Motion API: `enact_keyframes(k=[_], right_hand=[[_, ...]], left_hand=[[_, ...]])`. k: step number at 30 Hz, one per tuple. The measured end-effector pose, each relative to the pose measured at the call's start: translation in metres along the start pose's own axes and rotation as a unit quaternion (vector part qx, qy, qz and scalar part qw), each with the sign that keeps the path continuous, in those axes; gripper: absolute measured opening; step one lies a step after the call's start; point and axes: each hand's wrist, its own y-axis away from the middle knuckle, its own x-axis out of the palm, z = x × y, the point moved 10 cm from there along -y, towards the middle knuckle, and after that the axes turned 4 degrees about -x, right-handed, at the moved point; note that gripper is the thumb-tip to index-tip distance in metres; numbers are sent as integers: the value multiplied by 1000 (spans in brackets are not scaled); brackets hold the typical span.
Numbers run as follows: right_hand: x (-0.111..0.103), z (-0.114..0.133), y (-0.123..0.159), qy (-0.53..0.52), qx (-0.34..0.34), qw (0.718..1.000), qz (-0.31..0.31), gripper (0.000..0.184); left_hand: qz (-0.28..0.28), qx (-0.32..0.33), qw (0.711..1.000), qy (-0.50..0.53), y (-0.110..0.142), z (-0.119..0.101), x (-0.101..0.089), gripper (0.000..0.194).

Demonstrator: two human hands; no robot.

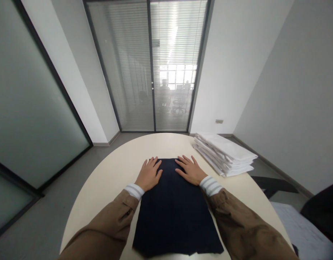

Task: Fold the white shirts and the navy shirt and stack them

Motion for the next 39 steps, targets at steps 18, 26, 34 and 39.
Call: enact_keyframes(k=[18,26,34,39], right_hand=[[20,-47,15,-21,158,987,-34,80],[2,-76,12,-265,127,935,-199,58],[17,-74,9,-548,141,805,-180,72],[-2,-78,12,-553,113,786,-252,56]], left_hand=[[138,199,966,86,29,-50,-1,60],[53,-1,997,62,10,11,13,54],[-60,-149,978,132,3,63,7,61],[-78,-183,935,295,4,72,7,73]])
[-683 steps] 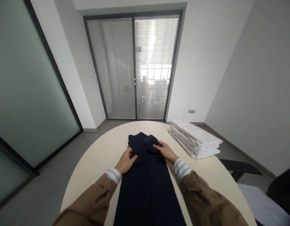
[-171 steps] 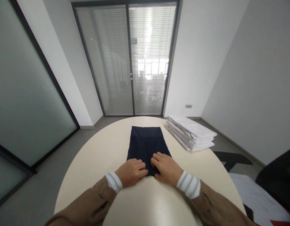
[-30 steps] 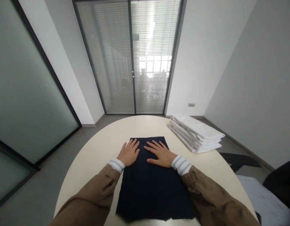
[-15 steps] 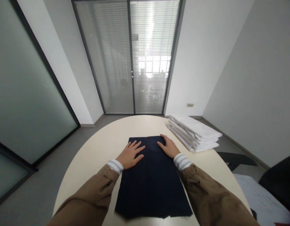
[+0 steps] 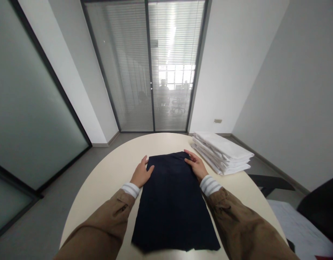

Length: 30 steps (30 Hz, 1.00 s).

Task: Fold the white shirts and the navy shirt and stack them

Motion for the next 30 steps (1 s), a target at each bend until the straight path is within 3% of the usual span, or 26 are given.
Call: enact_keyframes(k=[4,7,9,11,14,16,21,24,30], right_hand=[[-16,1,-6,20,-10,999,-47,49],[-21,6,-6,25,-25,998,-61,57],[-17,14,-4,1,-38,998,-52,66],[-9,17,0,-60,-22,997,-36,77],[3,14,8,-153,46,987,-30,88],[13,9,14,-179,92,979,-8,82],[45,-3,31,-156,169,963,139,56],[45,-6,31,-143,158,967,143,52],[20,-11,16,-111,126,984,61,48]], left_hand=[[19,-62,979,194,-2,7,5,84],[52,-73,930,356,0,-3,12,82],[90,-72,900,420,4,-14,19,69],[120,-85,884,444,10,-20,25,56],[102,-99,873,466,13,-21,23,52],[73,-94,868,482,13,-21,18,53],[2,-75,868,490,6,-19,0,51],[-22,-73,864,497,5,-18,-8,48],[128,-108,857,487,17,-26,25,60]])
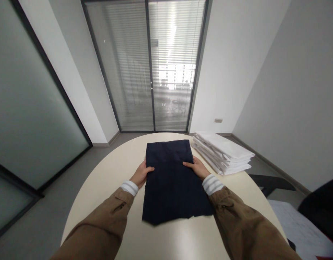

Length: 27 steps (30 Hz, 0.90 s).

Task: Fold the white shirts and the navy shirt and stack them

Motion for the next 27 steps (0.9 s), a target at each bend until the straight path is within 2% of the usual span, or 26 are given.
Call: enact_keyframes(k=[3,8,10,13,16,22,27], right_hand=[[-4,4,1,1,-4,1000,10,53],[7,6,10,-3,14,994,106,81],[4,3,11,1,27,994,106,74],[-3,-4,9,9,45,995,85,54],[-9,-6,7,16,50,996,69,45],[-17,-3,3,9,34,998,46,48],[-12,0,4,-9,20,998,58,48]], left_hand=[[12,-7,999,-31,0,6,1,60],[3,-3,999,-42,-3,7,-5,59],[3,-1,999,-37,-4,7,-6,59],[-8,9,999,-31,-4,5,-7,56],[-20,18,999,-43,-5,3,-10,50],[-60,36,996,-49,-6,-2,-21,48],[-43,23,999,5,-4,-1,-15,56]])
